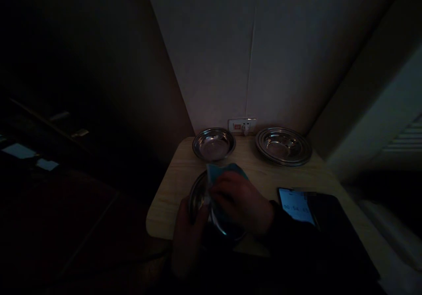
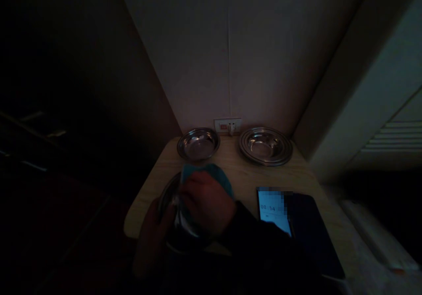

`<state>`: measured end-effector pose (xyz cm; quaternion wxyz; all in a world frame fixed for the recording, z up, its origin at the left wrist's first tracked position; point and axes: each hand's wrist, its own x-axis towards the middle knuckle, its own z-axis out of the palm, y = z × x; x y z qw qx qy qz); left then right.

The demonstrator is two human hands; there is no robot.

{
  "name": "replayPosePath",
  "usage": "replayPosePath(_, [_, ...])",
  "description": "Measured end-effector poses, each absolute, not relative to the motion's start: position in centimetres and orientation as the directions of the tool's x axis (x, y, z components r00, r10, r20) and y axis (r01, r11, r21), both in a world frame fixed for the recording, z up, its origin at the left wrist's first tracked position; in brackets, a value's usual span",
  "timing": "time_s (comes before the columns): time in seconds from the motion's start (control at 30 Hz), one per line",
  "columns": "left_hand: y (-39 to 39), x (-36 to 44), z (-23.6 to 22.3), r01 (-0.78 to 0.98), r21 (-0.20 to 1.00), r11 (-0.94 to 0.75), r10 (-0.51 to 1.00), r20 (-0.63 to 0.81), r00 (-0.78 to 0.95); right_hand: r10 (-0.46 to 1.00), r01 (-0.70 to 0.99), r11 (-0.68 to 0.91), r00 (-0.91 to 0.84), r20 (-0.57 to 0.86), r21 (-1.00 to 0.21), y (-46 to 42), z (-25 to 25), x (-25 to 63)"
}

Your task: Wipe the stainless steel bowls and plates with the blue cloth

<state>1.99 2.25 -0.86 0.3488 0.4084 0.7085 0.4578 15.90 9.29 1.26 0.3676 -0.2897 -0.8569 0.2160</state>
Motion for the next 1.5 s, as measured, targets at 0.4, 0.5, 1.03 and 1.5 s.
replayPosePath(0.4, [2.4,2.0,-0.7,0.268,0.944,0.193,0.907,-0.067,-0.416,0.659,0.346,0.742,-0.539,0.525,-0.575,9.9,1.3,15.8])
replayPosePath(0.5, [2.3,2.0,-0.5,0.275,0.937,0.215,0.904,-0.085,-0.418,0.7,0.385,0.709,-0.49,0.52,-0.591,9.3,1.2,15.7])
replayPosePath(1.03, [2.3,1.6,-2.3,0.128,0.978,0.163,0.891,-0.091,-0.444,0.843,0.566,0.518,-0.211,0.494,-0.641,11.4,-1.8,18.8])
replayPosePath(1.5, [2.9,1.5,-3.1,-0.144,0.976,0.166,0.854,-0.215,-0.473,0.689,0.465,0.716,-0.349,0.635,-0.521,9.1,-3.3,15.1])
